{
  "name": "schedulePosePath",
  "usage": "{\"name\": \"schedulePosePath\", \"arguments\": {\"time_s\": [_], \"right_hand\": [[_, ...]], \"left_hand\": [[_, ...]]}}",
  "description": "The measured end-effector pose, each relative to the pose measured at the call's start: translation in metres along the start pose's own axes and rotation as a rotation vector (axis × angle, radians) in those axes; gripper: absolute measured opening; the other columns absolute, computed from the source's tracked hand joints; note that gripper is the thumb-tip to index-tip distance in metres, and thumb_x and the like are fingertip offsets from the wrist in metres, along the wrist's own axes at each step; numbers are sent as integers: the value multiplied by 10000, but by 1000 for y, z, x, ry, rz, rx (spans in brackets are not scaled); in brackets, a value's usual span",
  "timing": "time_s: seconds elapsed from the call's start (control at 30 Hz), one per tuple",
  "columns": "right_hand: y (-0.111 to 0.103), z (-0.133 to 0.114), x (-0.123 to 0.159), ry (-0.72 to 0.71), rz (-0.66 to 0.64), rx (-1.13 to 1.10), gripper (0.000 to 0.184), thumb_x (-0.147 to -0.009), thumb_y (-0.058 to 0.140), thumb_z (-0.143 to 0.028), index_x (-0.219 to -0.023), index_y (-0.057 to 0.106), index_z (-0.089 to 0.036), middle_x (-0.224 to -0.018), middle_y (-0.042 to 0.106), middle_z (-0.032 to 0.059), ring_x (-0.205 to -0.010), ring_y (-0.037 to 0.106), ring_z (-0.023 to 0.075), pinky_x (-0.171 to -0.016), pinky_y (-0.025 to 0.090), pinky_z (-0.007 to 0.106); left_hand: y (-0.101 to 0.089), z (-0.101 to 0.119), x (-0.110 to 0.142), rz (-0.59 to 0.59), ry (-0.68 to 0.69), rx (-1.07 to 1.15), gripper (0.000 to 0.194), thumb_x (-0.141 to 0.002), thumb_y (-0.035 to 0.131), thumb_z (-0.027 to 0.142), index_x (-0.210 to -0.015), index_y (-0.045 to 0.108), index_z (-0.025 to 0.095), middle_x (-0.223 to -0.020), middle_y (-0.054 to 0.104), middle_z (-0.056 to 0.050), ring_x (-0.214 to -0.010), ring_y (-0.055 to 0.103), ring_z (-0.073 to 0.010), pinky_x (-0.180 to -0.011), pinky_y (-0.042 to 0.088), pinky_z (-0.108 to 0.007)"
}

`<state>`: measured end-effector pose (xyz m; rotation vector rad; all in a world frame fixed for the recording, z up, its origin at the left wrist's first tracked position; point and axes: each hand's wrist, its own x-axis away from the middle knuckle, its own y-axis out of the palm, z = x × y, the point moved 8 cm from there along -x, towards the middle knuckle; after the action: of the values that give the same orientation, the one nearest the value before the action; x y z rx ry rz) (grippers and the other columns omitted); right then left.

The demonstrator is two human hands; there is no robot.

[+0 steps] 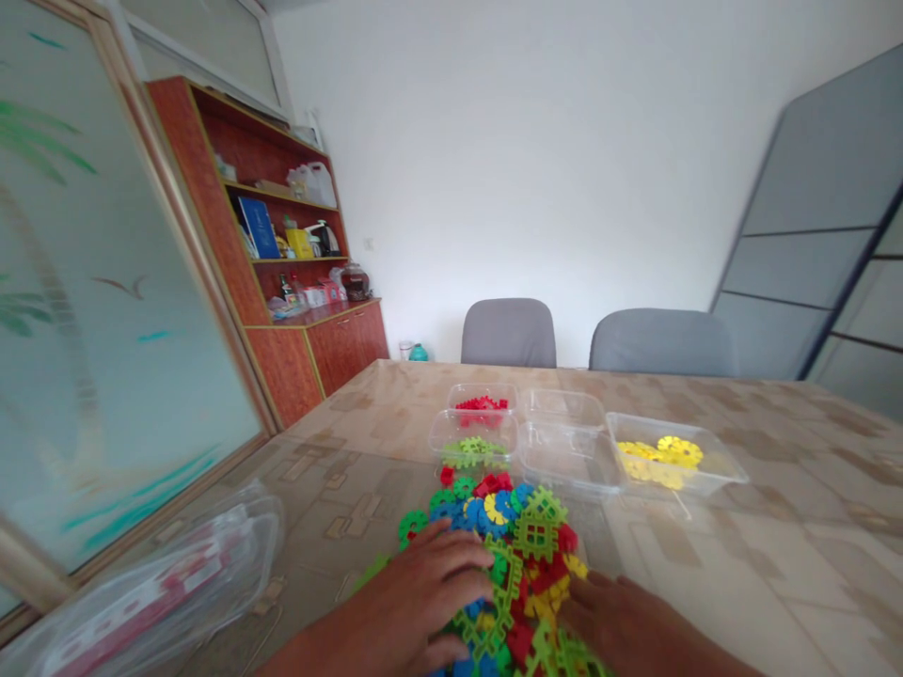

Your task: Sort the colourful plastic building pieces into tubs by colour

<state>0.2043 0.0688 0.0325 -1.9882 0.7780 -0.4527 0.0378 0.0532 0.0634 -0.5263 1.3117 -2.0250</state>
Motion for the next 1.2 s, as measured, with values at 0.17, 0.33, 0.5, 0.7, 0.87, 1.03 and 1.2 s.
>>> {"name": "schedulePosePath", "arguments": {"time_s": [0.17,0.33,0.5,0.7,0.87,1.03,1.2], "right_hand": [[-31,3,4,116,3,-50,585,-754,679,-341,-1323,544,-322,-1338,578,77,-1182,540,338,-998,438,458],[-25,11,-37,165,195,187,651,-747,583,-154,-1387,467,-122,-1316,556,184,-1194,482,346,-1026,352,513],[-8,5,-55,95,217,193,519,-765,584,-163,-1284,558,-161,-1273,587,135,-1154,478,319,-1017,305,503],[-8,13,-51,121,197,125,448,-727,616,-154,-1173,611,-192,-1123,620,106,-1067,510,299,-922,373,451],[-8,16,-45,59,197,36,518,-722,599,-135,-1234,549,-199,-1217,558,116,-1151,464,306,-982,347,497],[-24,13,-36,20,206,-109,503,-711,536,-72,-1195,558,-209,-1189,558,96,-1152,480,269,-993,383,445],[-33,17,-31,0,180,-232,373,-768,584,-168,-1139,585,-210,-1114,590,74,-1064,537,259,-937,440,417]], "left_hand": [[-11,8,-1,10,14,19,184,-935,547,248,-1100,629,249,-1171,655,-49,-1113,576,-213,-1110,294,-361],[-13,13,1,-12,11,-34,178,-959,484,258,-996,656,226,-1048,687,-51,-988,617,-219,-913,438,-285],[-13,-5,5,62,-108,32,226,-965,463,301,-1122,621,262,-1053,673,-22,-978,613,-205,-863,442,-259],[-8,-20,-8,185,-169,193,251,-953,462,290,-1133,635,275,-1057,695,5,-975,629,-187,-867,442,-243],[2,-28,-15,215,-184,148,366,-931,482,263,-1293,533,248,-1274,599,-46,-1170,538,-223,-1012,397,-318],[20,-29,-13,83,-178,61,836,-691,794,416,-1413,396,278,-1467,414,-67,-1344,331,-324,-1148,211,-474],[24,-25,-15,72,-169,78,737,-744,735,218,-1399,413,322,-1401,482,-26,-1304,389,-269,-1149,223,-428]]}}
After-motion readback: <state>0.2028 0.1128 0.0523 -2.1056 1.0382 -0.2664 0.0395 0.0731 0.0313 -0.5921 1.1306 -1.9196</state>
